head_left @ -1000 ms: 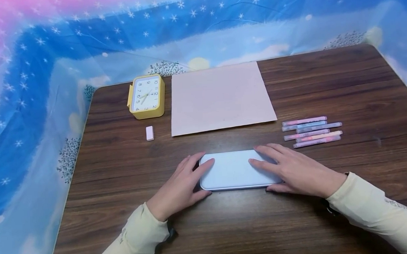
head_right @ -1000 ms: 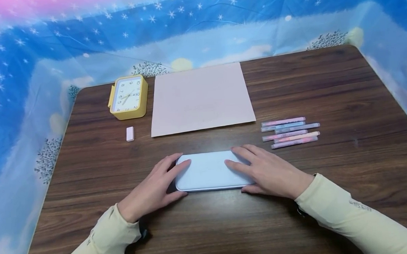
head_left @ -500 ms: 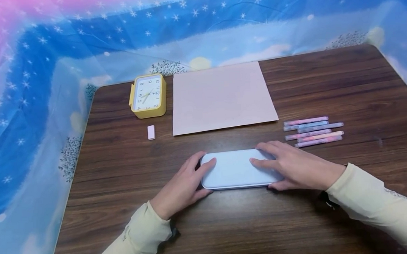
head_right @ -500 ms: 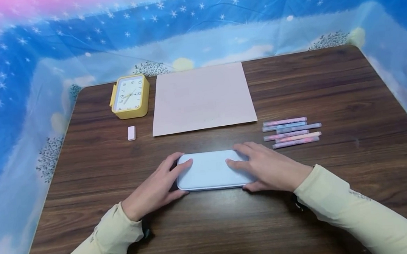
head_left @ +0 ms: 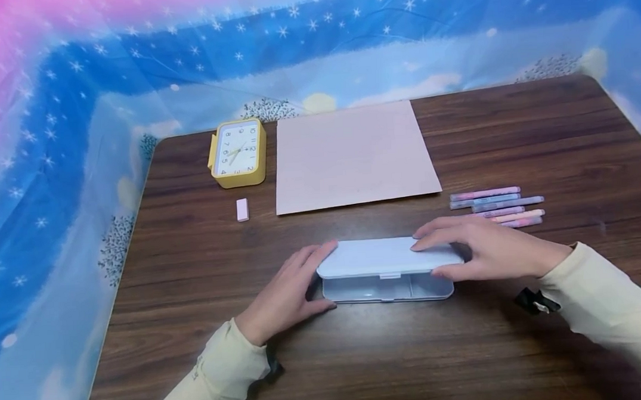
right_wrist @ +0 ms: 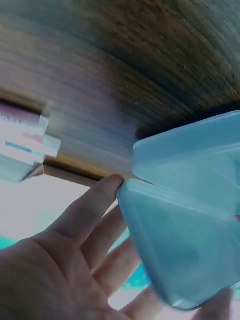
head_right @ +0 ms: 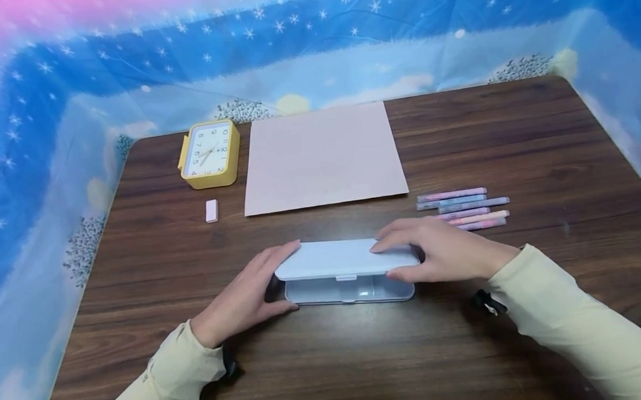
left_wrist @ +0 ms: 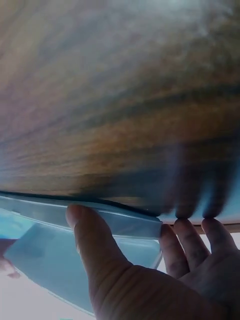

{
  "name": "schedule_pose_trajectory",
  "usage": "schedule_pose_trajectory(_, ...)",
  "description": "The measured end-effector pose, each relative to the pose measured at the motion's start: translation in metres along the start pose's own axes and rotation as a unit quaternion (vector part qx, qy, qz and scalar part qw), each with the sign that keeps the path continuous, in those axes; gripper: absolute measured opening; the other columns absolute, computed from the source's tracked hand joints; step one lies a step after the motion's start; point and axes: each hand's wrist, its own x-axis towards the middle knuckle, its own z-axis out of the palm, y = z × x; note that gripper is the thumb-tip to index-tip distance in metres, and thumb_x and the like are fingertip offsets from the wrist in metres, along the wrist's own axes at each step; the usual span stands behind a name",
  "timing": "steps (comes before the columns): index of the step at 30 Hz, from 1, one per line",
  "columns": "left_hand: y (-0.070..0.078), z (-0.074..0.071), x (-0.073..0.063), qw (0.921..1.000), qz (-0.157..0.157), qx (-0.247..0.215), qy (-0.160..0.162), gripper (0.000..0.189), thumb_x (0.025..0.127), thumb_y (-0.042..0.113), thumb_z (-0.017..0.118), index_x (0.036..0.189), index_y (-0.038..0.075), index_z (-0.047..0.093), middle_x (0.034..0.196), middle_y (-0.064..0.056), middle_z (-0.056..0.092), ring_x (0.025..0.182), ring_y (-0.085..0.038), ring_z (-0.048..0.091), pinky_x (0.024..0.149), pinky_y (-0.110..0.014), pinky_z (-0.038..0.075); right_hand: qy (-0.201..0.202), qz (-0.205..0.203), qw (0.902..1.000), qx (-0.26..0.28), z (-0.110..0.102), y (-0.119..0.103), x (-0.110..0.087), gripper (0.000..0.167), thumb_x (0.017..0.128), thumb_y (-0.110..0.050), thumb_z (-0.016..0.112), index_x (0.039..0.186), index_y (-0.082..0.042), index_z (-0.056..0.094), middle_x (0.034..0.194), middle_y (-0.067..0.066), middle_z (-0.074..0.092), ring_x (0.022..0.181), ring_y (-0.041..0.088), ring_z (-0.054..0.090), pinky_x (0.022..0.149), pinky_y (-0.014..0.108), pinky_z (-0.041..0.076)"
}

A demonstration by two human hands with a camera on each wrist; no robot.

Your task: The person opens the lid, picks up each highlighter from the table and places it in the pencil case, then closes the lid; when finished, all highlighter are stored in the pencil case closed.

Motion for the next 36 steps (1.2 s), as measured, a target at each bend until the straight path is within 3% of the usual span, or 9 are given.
schedule_pose_trajectory(4, 0.002, -0.001, 0.003, 0.9986, -0.034, -0.037, -0.012, 0.119, 0.073, 0.032, 0.088, 0.159, 0.026, 0.007, 0.156, -0.005, 0.038, 0.142, -0.020, 0.039, 0.117, -0.044, 0.034, 0.056, 0.008, 0.9959, 0.071, -0.004, 0.010, 0.000, 0.029, 0.093, -0.018, 0.068, 0.120, -0.031, 0.066, 0.115, -0.012, 0.067, 0.101, 0.004, 0.062, 0.084, 0.019, 0.050)
schedule_pose_trajectory(7, 0.003, -0.001, 0.006, 0.9973, -0.050, -0.053, -0.010, 0.127, 0.071, 0.032, 0.089, 0.159, 0.020, -0.001, 0.153, -0.006, 0.042, 0.142, -0.020, 0.039, 0.118, -0.044, 0.032, 0.083, 0.074, 0.9890, 0.097, -0.007, 0.013, 0.004, 0.019, 0.098, -0.020, 0.062, 0.113, -0.030, 0.066, 0.100, -0.011, 0.068, 0.081, 0.005, 0.059, 0.069, 0.021, 0.049)
schedule_pose_trajectory(10, 0.004, 0.001, 0.007, 0.9971, -0.049, -0.058, -0.005, 0.133, 0.069, 0.032, 0.090, 0.159, 0.017, -0.007, 0.145, -0.005, 0.050, 0.139, -0.019, 0.042, 0.118, -0.042, 0.032, 0.101, 0.151, 0.9778, 0.105, -0.011, 0.012, 0.007, 0.012, 0.100, -0.028, 0.058, 0.109, -0.028, 0.066, 0.091, -0.006, 0.065, 0.072, 0.010, 0.053, 0.063, 0.024, 0.045)
schedule_pose_trajectory(13, 0.005, 0.002, 0.008, 0.9972, -0.045, -0.060, -0.003, 0.137, 0.069, 0.031, 0.090, 0.157, 0.022, -0.014, 0.144, -0.005, 0.051, 0.139, -0.018, 0.042, 0.118, -0.042, 0.032, 0.117, 0.186, 0.9687, 0.115, -0.013, 0.014, 0.011, 0.015, 0.101, -0.032, 0.055, 0.110, -0.024, 0.065, 0.089, -0.001, 0.064, 0.073, 0.012, 0.055, 0.063, 0.024, 0.048)
schedule_pose_trajectory(18, 0.006, 0.002, 0.011, 0.9976, -0.040, -0.056, -0.014, 0.138, 0.070, 0.031, 0.090, 0.155, 0.027, -0.019, 0.145, -0.003, 0.050, 0.140, -0.018, 0.040, 0.119, -0.042, 0.031, 0.124, 0.200, 0.9553, 0.179, -0.015, 0.021, 0.015, 0.025, 0.103, -0.032, 0.050, 0.117, -0.016, 0.063, 0.106, 0.007, 0.067, 0.088, 0.015, 0.065, 0.071, 0.026, 0.060)
schedule_pose_trajectory(22, 0.007, 0.001, 0.013, 0.9970, -0.048, -0.055, -0.024, 0.137, 0.071, 0.030, 0.089, 0.155, 0.027, -0.019, 0.146, -0.003, 0.048, 0.140, -0.018, 0.039, 0.119, -0.042, 0.031, 0.115, 0.209, 0.9514, 0.195, -0.018, 0.021, 0.014, 0.028, 0.103, -0.033, 0.051, 0.122, -0.016, 0.062, 0.116, 0.007, 0.067, 0.095, 0.018, 0.066, 0.073, 0.028, 0.061)
schedule_pose_trajectory(26, 0.010, -0.001, 0.014, 0.9955, -0.065, -0.059, -0.035, 0.137, 0.072, 0.030, 0.089, 0.154, 0.029, -0.021, 0.147, -0.003, 0.046, 0.141, -0.018, 0.038, 0.118, -0.041, 0.032, 0.105, 0.215, 0.9611, 0.138, -0.027, 0.022, 0.009, 0.027, 0.101, -0.036, 0.054, 0.124, -0.022, 0.062, 0.115, 0.002, 0.067, 0.094, 0.014, 0.067, 0.076, 0.028, 0.059)
schedule_pose_trajectory(30, 0.012, -0.003, 0.014, 0.9945, -0.077, -0.054, -0.045, 0.136, 0.072, 0.031, 0.089, 0.154, 0.030, -0.020, 0.148, -0.003, 0.046, 0.141, -0.018, 0.038, 0.117, -0.042, 0.033, 0.115, 0.203, 0.9722, 0.020, -0.046, 0.029, -0.007, 0.026, 0.098, -0.032, 0.060, 0.122, -0.020, 0.064, 0.114, 0.001, 0.069, 0.097, 0.016, 0.068, 0.081, 0.037, 0.057)
schedule_pose_trajectory(36, 0.016, -0.007, 0.010, 0.9934, -0.094, -0.029, -0.059, 0.135, 0.072, 0.032, 0.089, 0.156, 0.027, -0.017, 0.151, -0.003, 0.045, 0.144, -0.022, 0.036, 0.119, -0.045, 0.029, 0.101, 0.207, 0.9649, -0.126, -0.062, 0.059, -0.040, 0.024, 0.094, -0.019, 0.067, 0.116, -0.011, 0.068, 0.113, 0.011, 0.069, 0.096, 0.028, 0.067, 0.080, 0.052, 0.052)
